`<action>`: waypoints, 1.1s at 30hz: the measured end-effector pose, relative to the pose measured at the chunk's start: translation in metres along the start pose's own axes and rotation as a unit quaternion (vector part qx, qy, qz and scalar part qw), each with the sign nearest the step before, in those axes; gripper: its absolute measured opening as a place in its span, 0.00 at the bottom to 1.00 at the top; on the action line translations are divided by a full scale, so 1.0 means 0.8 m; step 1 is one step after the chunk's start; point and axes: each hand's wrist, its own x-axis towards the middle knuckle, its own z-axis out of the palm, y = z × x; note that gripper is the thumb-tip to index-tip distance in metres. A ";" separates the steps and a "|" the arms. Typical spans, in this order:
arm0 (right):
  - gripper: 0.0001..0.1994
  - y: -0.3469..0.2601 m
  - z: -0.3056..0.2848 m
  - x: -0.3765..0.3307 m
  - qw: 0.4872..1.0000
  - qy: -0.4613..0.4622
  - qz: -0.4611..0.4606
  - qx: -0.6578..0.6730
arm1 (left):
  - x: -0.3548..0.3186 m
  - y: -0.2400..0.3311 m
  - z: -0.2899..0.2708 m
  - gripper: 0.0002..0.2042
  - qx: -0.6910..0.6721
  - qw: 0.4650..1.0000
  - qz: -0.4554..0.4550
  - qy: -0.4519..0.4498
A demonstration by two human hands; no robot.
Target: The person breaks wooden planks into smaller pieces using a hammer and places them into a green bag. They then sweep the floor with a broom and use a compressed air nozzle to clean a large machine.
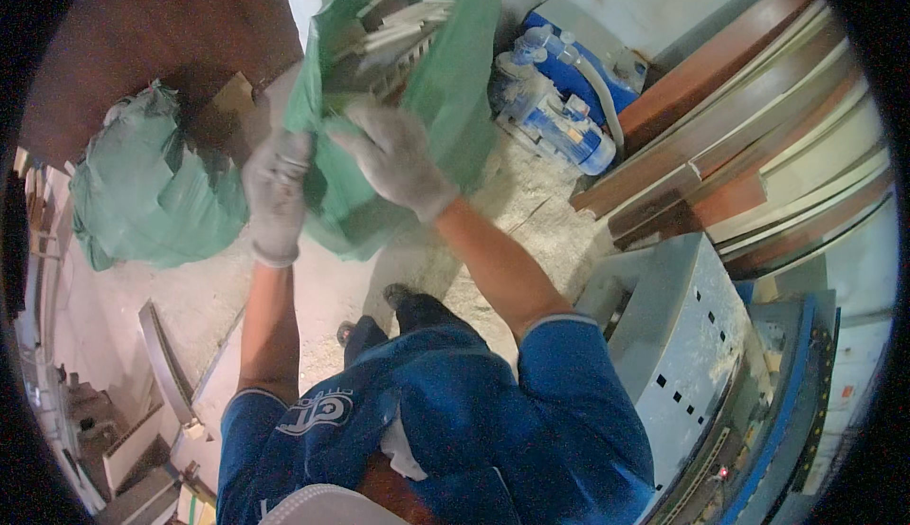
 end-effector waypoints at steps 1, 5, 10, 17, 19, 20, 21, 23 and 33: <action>0.08 0.001 0.002 0.001 0.994 0.030 -0.077 -0.070 | 0.002 0.007 0.004 0.12 0.123 0.992 0.001 -0.007; 0.08 0.001 0.012 -0.018 0.984 0.041 -0.121 -0.121 | -0.012 0.028 -0.002 0.13 -0.047 0.992 -0.074 0.088; 0.08 0.033 -0.001 -0.058 0.997 -0.025 -0.032 -0.061 | -0.018 0.010 -0.005 0.19 0.189 0.965 0.168 -0.066; 0.09 0.034 -0.029 -0.075 0.990 -0.126 0.057 0.021 | -0.047 -0.014 0.002 0.24 0.197 0.955 0.174 -0.137; 0.09 0.026 -0.021 -0.057 0.994 -0.104 -0.008 0.039 | -0.045 -0.005 -0.004 0.23 0.225 0.953 0.159 -0.128; 0.08 0.024 -0.018 -0.050 0.996 -0.078 -0.032 0.040 | -0.046 0.001 -0.004 0.21 0.175 0.961 0.170 -0.127; 0.08 0.022 -0.015 -0.045 0.994 -0.090 -0.044 0.032 | -0.045 0.009 -0.006 0.19 0.137 0.971 0.159 -0.113; 0.08 0.026 -0.011 -0.043 0.991 -0.056 -0.040 0.111 | -0.043 0.018 -0.011 0.16 0.111 0.977 0.143 -0.112; 0.10 0.080 0.004 -0.100 0.966 -0.256 0.028 -0.019 | -0.055 -0.053 -0.031 0.10 0.331 0.912 0.210 -0.123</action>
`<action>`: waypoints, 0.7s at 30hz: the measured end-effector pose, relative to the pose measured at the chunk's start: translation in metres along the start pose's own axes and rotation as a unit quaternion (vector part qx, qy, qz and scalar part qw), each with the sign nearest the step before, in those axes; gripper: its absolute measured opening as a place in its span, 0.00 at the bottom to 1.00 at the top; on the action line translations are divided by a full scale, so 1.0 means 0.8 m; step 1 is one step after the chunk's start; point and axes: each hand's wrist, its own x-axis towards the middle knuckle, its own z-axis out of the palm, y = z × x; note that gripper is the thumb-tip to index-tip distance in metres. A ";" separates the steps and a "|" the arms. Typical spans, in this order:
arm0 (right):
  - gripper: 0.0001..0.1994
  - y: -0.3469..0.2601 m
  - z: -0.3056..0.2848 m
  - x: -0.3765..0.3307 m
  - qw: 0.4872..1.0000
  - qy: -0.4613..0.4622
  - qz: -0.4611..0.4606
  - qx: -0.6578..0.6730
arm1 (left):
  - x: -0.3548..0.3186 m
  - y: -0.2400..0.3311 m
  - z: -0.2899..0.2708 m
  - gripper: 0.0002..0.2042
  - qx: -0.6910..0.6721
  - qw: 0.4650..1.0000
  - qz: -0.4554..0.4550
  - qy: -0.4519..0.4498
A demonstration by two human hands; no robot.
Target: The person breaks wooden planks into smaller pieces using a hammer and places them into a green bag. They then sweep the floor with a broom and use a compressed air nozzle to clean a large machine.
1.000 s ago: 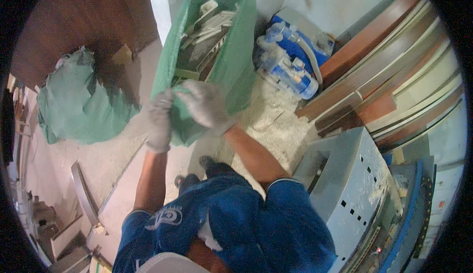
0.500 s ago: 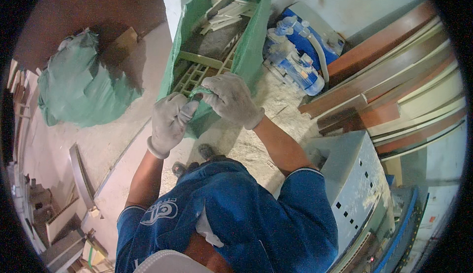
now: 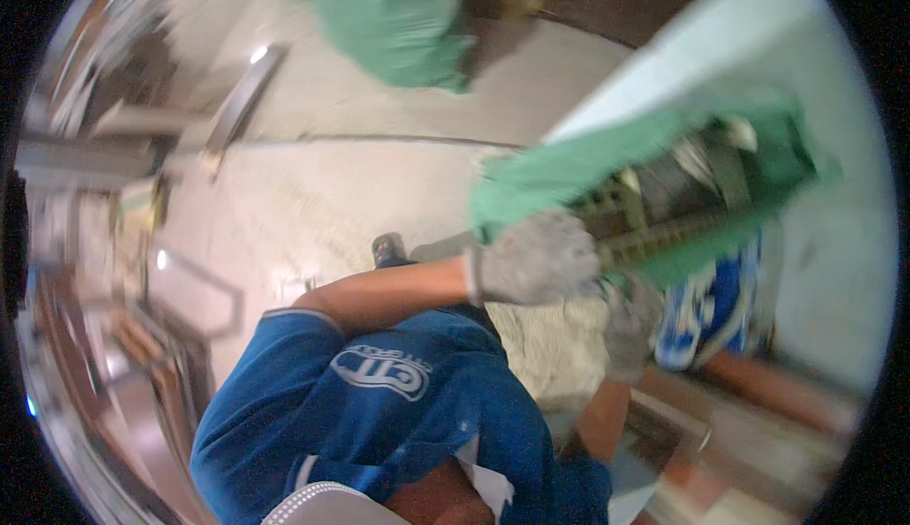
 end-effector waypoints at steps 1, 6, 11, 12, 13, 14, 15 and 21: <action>0.12 -0.003 -0.005 0.006 0.996 -0.025 0.083 0.038 | -0.010 -0.005 -0.009 0.17 0.016 0.996 0.015 0.082; 0.15 -0.072 -0.040 0.072 0.988 -0.115 0.063 -0.076 | -0.116 -0.051 -0.121 0.18 0.051 0.967 -0.123 0.216; 0.19 -0.219 -0.038 0.145 0.974 -0.066 -0.078 -0.204 | -0.368 -0.096 -0.214 0.15 0.098 0.898 -0.395 0.168; 0.20 -0.249 -0.017 0.164 0.982 -0.038 -0.075 -0.172 | -0.426 -0.102 -0.230 0.15 0.094 0.872 -0.450 0.166; 0.20 -0.277 0.010 0.184 0.976 -0.011 -0.132 -0.170 | -0.480 -0.100 -0.245 0.16 0.091 0.842 -0.499 0.184; 0.20 -0.304 0.046 0.201 0.985 -0.032 -0.098 -0.137 | -0.535 -0.095 -0.261 0.17 0.077 0.805 -0.558 0.188; 0.20 -0.327 0.087 0.222 0.991 -0.045 -0.110 -0.070 | -0.584 -0.088 -0.279 0.17 0.089 0.774 -0.599 0.188; 0.15 -0.420 0.355 0.285 0.940 -0.331 -0.088 -0.004 | -0.771 -0.046 -0.388 0.16 0.075 0.638 -0.735 0.216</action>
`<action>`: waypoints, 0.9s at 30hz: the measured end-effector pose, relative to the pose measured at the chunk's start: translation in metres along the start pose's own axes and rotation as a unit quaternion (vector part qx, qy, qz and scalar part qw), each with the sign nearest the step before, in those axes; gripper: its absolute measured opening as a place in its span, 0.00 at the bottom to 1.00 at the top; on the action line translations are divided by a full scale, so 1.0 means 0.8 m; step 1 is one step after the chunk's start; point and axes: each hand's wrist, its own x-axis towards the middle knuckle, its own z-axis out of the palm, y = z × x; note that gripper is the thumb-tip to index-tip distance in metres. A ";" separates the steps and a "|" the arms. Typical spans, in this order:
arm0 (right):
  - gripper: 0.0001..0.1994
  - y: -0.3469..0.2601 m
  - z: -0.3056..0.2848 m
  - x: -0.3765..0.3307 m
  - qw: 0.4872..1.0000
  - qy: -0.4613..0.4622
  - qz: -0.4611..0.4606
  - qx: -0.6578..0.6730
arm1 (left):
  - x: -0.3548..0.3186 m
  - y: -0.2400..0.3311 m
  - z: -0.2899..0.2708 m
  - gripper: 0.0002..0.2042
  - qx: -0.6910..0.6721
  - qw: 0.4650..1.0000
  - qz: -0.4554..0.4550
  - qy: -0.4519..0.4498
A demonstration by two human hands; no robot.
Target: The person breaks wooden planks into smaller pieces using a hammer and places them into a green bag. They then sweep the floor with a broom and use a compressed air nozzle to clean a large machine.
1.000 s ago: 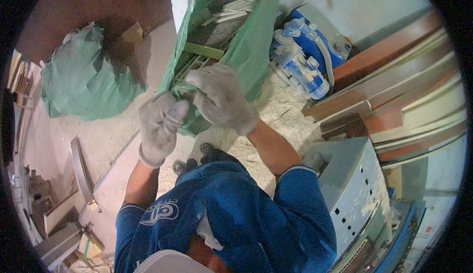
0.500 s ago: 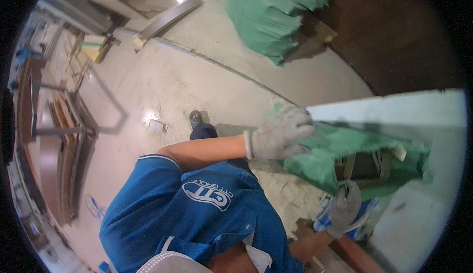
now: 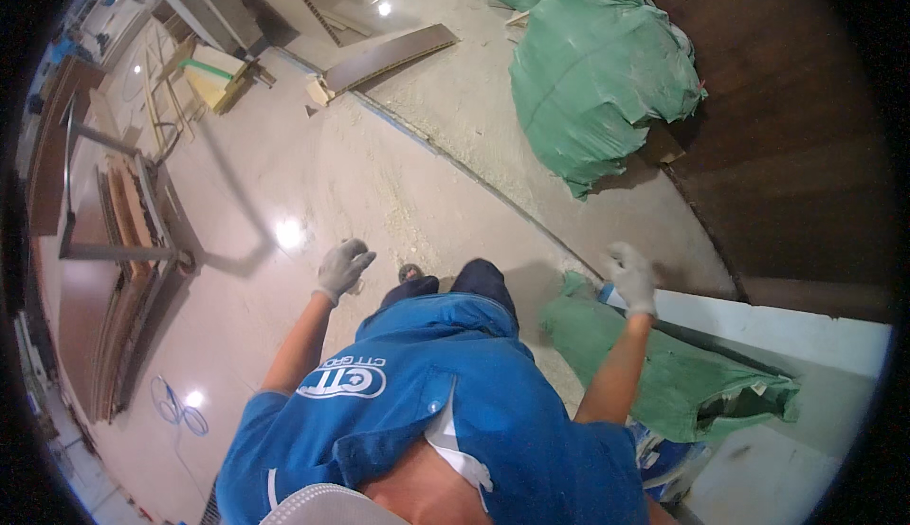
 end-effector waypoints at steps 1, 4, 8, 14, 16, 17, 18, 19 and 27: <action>0.17 -0.010 0.032 0.023 0.998 -0.046 0.013 0.035 | 0.007 -0.016 -0.019 0.16 -0.011 1.000 -0.020 0.005; 0.19 -0.040 0.116 0.069 0.981 -0.192 0.001 -0.004 | 0.039 -0.054 -0.059 0.16 -0.038 0.998 -0.045 0.031; 0.20 -0.083 0.195 0.151 0.934 -0.338 0.106 0.043 | 0.103 -0.104 -0.100 0.15 -0.086 0.993 -0.068 0.037; 0.21 -0.200 0.313 0.380 0.978 -0.194 -0.063 -0.038 | 0.251 -0.175 -0.203 0.15 -0.018 0.992 -0.120 -0.020; 0.22 -0.278 0.339 0.467 0.967 -0.225 -0.082 -0.085 | 0.307 -0.195 -0.241 0.15 -0.044 0.992 -0.114 0.039; 0.22 -0.329 0.349 0.515 0.948 -0.307 0.020 -0.080 | 0.313 -0.204 -0.258 0.15 -0.058 0.988 -0.137 0.049; 0.23 -0.386 0.355 0.553 0.938 -0.337 -0.027 -0.078 | 0.331 -0.215 -0.276 0.15 -0.087 0.983 -0.142 0.072; 0.23 -0.449 0.360 0.591 0.939 -0.328 -0.064 -0.080 | 0.346 -0.225 -0.291 0.15 -0.128 0.974 -0.161 0.097; 0.18 -0.840 0.443 0.753 0.918 -0.329 -0.125 0.184 | 0.536 -0.388 -0.345 0.16 -0.300 0.903 -0.279 0.128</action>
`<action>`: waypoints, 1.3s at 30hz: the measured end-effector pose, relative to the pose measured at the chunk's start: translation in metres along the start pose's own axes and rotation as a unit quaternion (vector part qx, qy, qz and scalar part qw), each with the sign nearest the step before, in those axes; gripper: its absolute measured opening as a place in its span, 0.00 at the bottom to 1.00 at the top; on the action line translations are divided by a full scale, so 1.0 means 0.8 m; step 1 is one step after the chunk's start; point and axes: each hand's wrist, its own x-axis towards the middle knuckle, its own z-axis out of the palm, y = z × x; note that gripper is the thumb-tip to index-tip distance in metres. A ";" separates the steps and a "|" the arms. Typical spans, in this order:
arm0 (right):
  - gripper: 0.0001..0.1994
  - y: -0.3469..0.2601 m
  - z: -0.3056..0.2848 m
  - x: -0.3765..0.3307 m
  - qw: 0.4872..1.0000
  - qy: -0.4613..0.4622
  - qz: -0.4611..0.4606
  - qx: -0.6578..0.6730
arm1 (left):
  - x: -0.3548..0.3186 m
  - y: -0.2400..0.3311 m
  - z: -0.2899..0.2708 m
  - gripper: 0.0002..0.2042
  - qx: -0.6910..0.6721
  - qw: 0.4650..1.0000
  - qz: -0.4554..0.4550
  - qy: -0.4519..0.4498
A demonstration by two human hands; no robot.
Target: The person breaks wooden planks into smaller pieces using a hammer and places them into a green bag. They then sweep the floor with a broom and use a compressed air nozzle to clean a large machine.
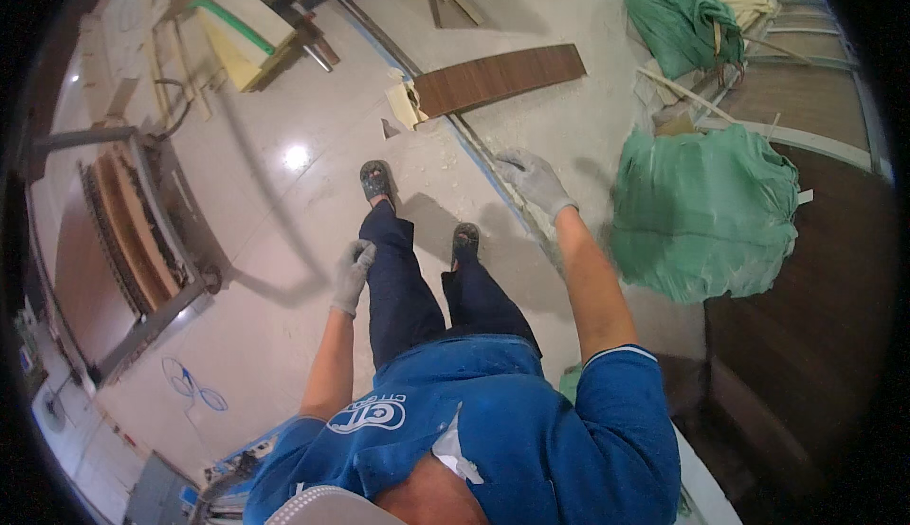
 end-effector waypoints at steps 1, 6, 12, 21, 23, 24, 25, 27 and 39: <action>0.17 -0.003 0.017 0.032 0.998 0.000 0.017 0.057 | 0.050 -0.005 -0.001 0.16 -0.007 1.000 -0.019 -0.013; 0.22 0.066 0.105 0.194 0.952 0.021 0.199 0.233 | 0.271 -0.063 0.022 0.20 0.010 0.995 -0.081 -0.062; 0.25 0.227 0.203 0.366 0.870 0.076 0.310 0.376 | 0.483 -0.146 0.082 0.25 0.180 0.977 -0.104 -0.044; 0.35 0.394 0.251 0.640 0.782 0.203 0.273 0.522 | 0.706 -0.251 0.230 0.32 0.360 0.933 0.015 -0.014; 0.38 0.407 0.260 0.672 0.766 0.184 0.233 0.570 | 0.725 -0.257 0.250 0.32 0.310 0.949 -0.052 -0.009; 0.36 0.410 0.263 0.681 0.761 0.191 0.221 0.580 | 0.730 -0.257 0.255 0.32 0.279 0.959 -0.027 -0.034; 0.35 0.411 0.266 0.688 0.756 0.191 0.207 0.591 | 0.731 -0.257 0.258 0.32 0.244 0.968 0.020 -0.051; 0.30 0.405 0.265 0.686 0.749 0.219 0.196 0.594 | 0.725 -0.252 0.253 0.33 0.292 0.955 -0.015 -0.046; 0.29 0.270 0.115 0.455 0.689 0.291 0.247 0.616 | 0.514 -0.108 0.073 0.16 -0.136 0.956 -0.231 -0.119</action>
